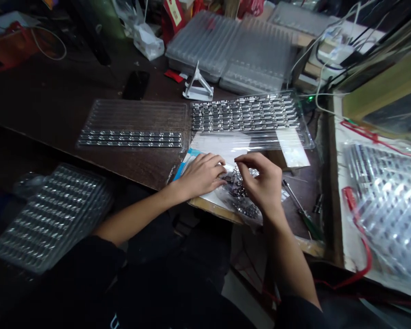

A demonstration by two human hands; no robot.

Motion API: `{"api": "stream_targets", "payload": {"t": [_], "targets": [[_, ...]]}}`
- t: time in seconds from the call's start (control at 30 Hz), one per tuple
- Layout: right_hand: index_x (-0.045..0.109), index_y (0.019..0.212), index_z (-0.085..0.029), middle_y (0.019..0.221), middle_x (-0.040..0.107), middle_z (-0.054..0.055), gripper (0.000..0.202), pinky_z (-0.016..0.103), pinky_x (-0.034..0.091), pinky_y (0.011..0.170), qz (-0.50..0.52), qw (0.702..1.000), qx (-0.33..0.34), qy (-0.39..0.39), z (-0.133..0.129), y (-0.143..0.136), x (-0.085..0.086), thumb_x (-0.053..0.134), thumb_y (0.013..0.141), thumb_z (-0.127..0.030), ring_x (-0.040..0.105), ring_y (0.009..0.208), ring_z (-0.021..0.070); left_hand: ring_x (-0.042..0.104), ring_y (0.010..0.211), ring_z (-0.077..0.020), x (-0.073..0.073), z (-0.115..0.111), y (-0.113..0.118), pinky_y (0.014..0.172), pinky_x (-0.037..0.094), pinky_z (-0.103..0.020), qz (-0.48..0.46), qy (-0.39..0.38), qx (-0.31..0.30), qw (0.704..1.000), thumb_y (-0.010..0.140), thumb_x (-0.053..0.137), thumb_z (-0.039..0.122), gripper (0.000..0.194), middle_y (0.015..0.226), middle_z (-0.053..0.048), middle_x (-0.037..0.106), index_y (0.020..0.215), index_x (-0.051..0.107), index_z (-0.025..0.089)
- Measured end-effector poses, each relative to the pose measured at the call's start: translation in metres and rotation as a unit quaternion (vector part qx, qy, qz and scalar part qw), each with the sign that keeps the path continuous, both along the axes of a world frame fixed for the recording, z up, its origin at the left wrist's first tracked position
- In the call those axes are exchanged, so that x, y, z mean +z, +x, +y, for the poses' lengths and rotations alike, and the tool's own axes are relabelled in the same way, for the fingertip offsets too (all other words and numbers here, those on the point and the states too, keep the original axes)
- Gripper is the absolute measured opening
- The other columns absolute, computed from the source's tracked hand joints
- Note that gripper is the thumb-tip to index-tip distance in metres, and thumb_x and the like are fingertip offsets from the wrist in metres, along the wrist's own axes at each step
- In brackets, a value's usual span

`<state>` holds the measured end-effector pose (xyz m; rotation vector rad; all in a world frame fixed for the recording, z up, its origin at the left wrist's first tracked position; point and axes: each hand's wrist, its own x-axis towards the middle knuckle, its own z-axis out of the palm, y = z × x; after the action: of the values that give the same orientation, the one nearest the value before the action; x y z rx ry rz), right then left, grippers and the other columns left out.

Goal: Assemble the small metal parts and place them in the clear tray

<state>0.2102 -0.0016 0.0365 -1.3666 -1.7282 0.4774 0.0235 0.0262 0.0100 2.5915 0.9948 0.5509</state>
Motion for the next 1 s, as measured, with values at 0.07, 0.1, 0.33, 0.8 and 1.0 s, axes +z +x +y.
{"api": "stream_targets", "payload": {"t": [0.07,0.1,0.33,0.8,1.0], "targets": [[0.070,0.088,-0.021,0.086,0.072,0.003,0.015,0.030,0.054,0.073,0.006,1.000,0.001,0.000,0.000,0.001,0.000,0.057,0.086,-0.016,0.067,0.077,0.0166,0.059,0.107,-0.0260,-0.002,-0.001,0.006,0.090,0.042,-0.037,-0.002,-0.015,-0.003,1.000,0.085,0.071,0.031,0.017,0.111,-0.008,0.067,0.096,0.069,0.017],[0.070,0.088,-0.021,0.086,0.072,0.003,0.015,0.030,0.054,0.073,0.010,1.000,-0.001,0.002,0.000,0.002,0.001,0.057,0.086,-0.016,0.067,0.077,0.0165,0.061,0.103,-0.0246,-0.002,-0.002,0.007,0.089,0.043,-0.037,-0.019,-0.031,-0.004,0.999,0.085,0.070,0.027,0.014,0.107,-0.007,0.068,0.095,0.068,0.017],[0.070,0.088,-0.020,0.086,0.073,0.003,0.014,0.031,0.053,0.072,0.007,1.000,-0.001,-0.001,0.000,0.002,0.001,0.057,0.086,-0.017,0.066,0.077,0.0167,0.066,0.080,-0.0143,0.014,-0.018,-0.010,0.073,0.053,-0.025,-0.226,-0.183,0.043,0.956,0.084,0.066,0.016,0.011,0.093,-0.004,0.070,0.095,0.066,0.016],[0.070,0.087,-0.020,0.087,0.073,0.005,0.016,0.032,0.052,0.073,-0.056,0.994,0.078,-0.051,0.000,-0.012,-0.006,0.055,0.086,-0.016,0.067,0.077,0.0180,0.070,0.092,-0.0183,-0.003,-0.013,-0.042,0.081,0.056,-0.028,-0.352,-0.323,0.041,0.878,0.092,0.061,0.038,0.027,0.102,-0.010,0.071,0.106,0.062,0.015],[0.071,0.092,-0.019,0.089,0.073,0.007,0.017,0.030,0.052,0.072,-0.097,0.983,0.137,-0.067,0.003,-0.022,-0.016,0.055,0.088,-0.016,0.068,0.078,0.0187,0.069,0.080,-0.0148,-0.008,-0.011,-0.056,0.075,0.056,-0.026,-0.386,-0.355,0.045,0.850,0.089,0.064,0.045,0.035,0.095,-0.008,0.069,0.107,0.064,0.015]]}}
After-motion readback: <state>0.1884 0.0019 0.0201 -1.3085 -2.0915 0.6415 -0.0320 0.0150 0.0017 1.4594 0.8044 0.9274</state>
